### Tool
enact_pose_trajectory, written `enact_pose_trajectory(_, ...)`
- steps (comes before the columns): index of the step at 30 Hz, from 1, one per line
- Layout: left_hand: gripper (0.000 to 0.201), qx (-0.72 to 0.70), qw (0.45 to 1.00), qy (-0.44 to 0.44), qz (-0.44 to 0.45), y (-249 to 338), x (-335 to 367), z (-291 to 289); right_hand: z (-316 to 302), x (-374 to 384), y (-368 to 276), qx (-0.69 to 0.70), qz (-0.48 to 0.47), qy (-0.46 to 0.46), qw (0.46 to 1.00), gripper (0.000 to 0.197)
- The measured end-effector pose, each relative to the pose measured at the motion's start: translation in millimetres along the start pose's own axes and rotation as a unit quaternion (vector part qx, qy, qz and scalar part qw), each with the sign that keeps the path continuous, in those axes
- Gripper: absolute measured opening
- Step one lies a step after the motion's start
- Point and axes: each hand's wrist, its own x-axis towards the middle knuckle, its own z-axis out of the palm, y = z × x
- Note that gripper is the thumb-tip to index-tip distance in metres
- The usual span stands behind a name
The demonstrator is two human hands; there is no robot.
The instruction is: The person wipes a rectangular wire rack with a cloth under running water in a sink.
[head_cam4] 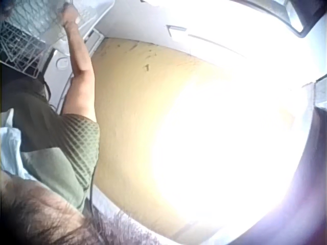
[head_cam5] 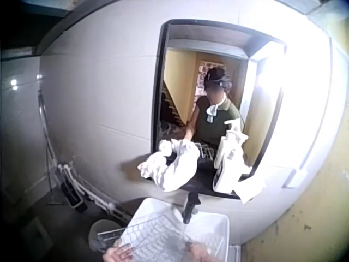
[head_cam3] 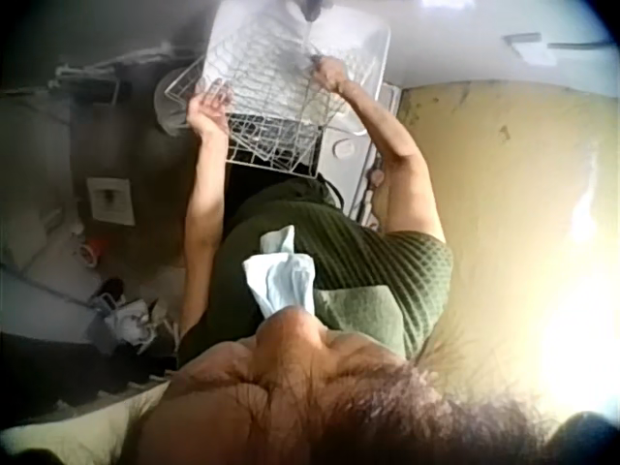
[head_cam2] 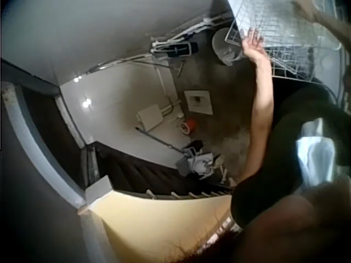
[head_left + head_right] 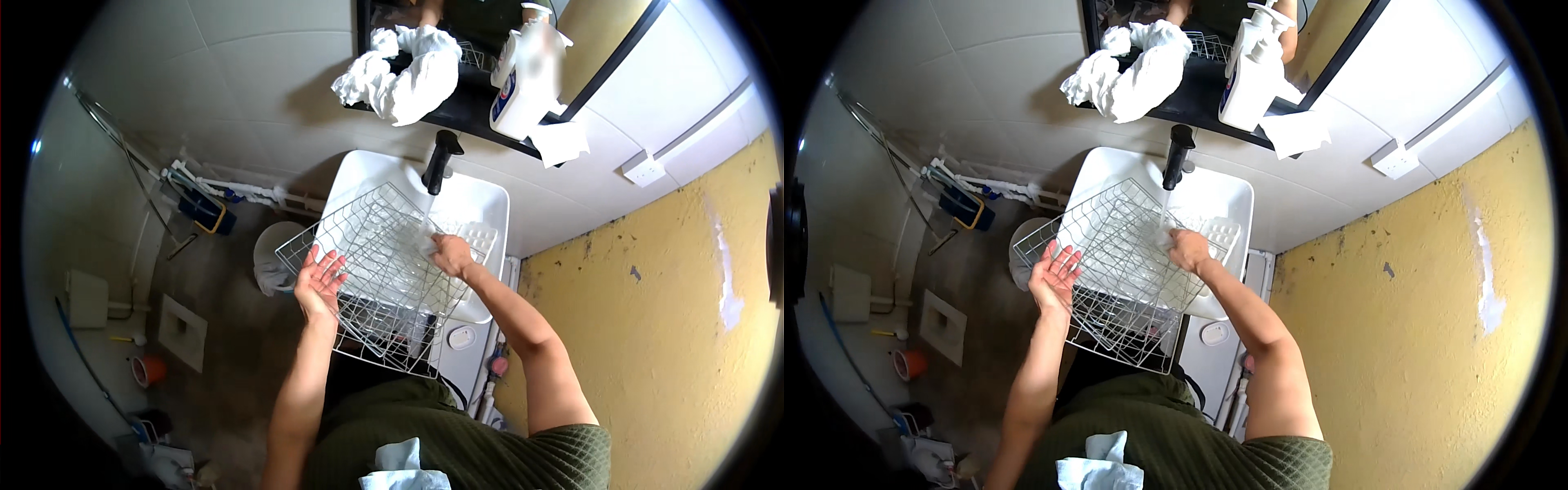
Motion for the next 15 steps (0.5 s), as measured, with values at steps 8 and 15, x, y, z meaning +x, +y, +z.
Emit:
enact_pose_trajectory(8,0.055,0.009,0.999,-0.012,0.028,-4,2,7,-16,-46,-77,0.056,-0.03,-0.007,0.998,0.035)
enact_pose_trajectory(15,0.055,0.035,0.997,-0.036,0.056,-2,4,15,-10,-89,-140,0.24,-0.111,0.013,0.964,0.032)
